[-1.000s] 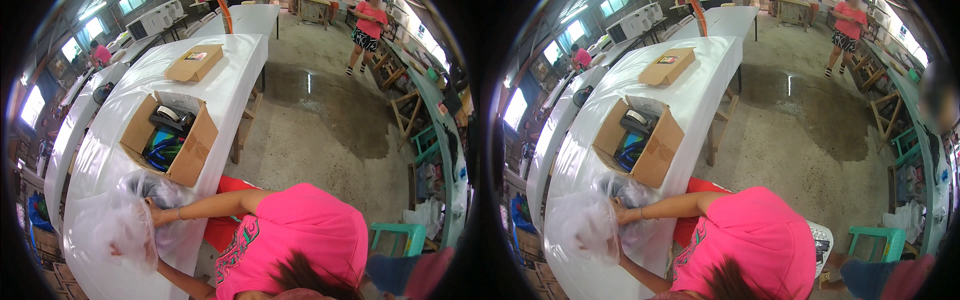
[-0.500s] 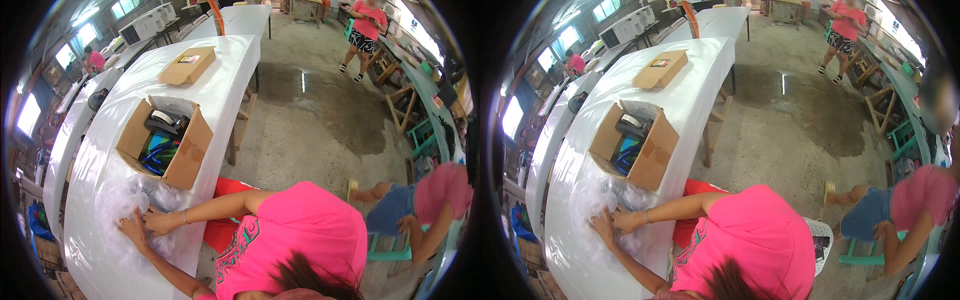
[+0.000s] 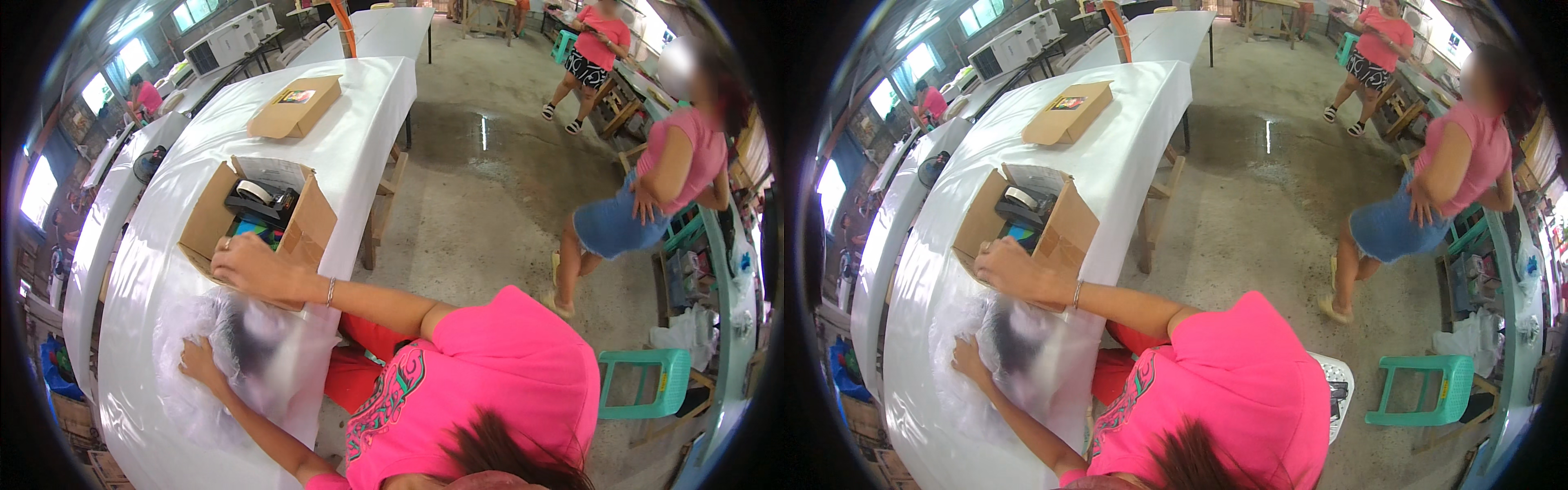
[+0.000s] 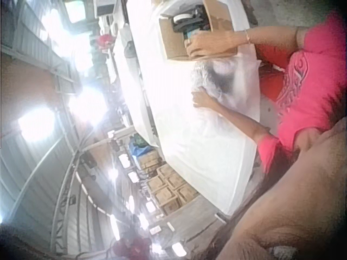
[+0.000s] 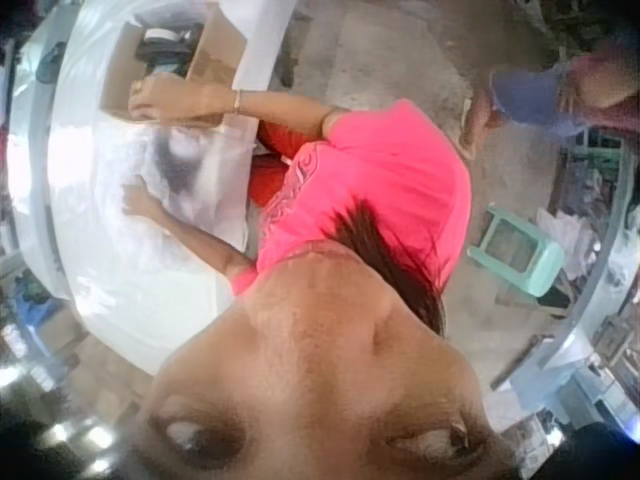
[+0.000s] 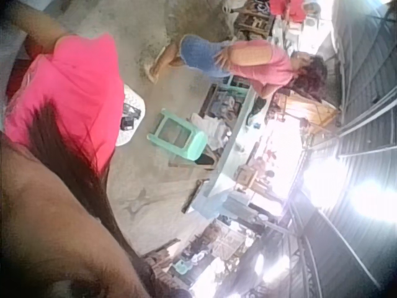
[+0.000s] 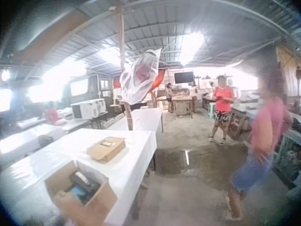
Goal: The person places a black device into a cardboard box, then wraps a black item in bubble wrap and places it into the same box. They close the box and move it aside, then open another box containing cables and a blue cloth, close it, and place it on the table. The person then wraps another black item in bubble wrap and places it into the first box.
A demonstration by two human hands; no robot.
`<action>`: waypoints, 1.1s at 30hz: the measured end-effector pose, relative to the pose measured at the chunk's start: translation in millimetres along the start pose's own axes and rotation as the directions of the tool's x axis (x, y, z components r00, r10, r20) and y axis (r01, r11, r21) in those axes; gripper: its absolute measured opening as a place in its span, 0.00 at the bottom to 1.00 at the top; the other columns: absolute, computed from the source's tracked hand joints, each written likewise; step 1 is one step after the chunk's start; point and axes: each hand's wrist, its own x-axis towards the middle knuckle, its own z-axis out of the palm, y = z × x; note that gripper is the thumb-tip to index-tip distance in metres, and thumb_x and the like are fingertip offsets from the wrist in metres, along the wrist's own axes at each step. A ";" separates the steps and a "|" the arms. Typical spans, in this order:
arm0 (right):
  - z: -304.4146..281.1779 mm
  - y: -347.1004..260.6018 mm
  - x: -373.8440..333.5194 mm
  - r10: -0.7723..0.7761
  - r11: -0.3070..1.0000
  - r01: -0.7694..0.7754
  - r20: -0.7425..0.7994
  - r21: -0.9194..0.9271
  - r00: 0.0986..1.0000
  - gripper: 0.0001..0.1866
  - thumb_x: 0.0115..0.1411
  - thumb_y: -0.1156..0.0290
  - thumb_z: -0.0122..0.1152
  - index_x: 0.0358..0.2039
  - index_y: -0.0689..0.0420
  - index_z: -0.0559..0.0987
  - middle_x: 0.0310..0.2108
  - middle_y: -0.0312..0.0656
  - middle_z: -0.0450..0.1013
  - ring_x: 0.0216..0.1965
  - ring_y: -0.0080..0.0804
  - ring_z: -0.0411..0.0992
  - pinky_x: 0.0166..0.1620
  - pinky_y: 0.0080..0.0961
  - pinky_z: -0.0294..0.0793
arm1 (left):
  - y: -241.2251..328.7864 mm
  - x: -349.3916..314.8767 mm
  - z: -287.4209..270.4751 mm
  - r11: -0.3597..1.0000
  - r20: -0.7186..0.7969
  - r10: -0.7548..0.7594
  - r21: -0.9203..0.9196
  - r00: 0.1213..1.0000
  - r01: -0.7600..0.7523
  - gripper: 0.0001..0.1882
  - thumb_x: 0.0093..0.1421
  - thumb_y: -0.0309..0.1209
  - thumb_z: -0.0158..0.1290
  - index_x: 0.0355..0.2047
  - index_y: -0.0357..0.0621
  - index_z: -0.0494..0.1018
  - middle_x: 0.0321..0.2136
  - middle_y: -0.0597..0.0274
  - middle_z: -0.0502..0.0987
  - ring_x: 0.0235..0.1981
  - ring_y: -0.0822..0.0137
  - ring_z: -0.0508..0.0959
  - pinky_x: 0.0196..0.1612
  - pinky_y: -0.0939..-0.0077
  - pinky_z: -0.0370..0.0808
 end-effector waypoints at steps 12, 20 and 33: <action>18.7 15.6 -12.7 0.077 0.981 -0.056 0.114 -0.183 0.991 0.11 0.60 0.63 0.54 0.28 0.56 0.79 0.30 0.42 0.75 0.38 0.39 0.74 0.46 0.37 0.68 | 24.6 39.3 -13.6 0.969 -0.012 0.246 -0.035 0.969 -0.246 0.26 0.58 0.43 0.48 0.57 0.52 0.65 0.61 0.59 0.62 0.60 0.50 0.64 0.55 0.28 0.57; 17.1 12.5 -13.0 0.087 0.977 -0.061 0.120 -0.206 0.989 0.11 0.60 0.64 0.54 0.26 0.56 0.78 0.29 0.42 0.75 0.37 0.38 0.74 0.46 0.35 0.68 | 51.6 60.8 -14.1 0.991 0.249 0.137 -0.032 0.959 -0.133 0.32 0.63 0.59 0.37 0.50 0.47 0.74 0.49 0.52 0.75 0.52 0.47 0.73 0.54 0.46 0.65; 12.0 12.9 -15.7 0.079 0.971 -0.055 0.096 -0.232 0.992 0.11 0.59 0.64 0.54 0.27 0.56 0.78 0.27 0.42 0.75 0.35 0.39 0.74 0.44 0.36 0.69 | 68.9 38.5 -3.9 0.961 -0.070 0.149 -0.225 0.986 -0.161 0.30 0.62 0.56 0.43 0.45 0.44 0.78 0.38 0.42 0.79 0.43 0.44 0.77 0.53 0.51 0.67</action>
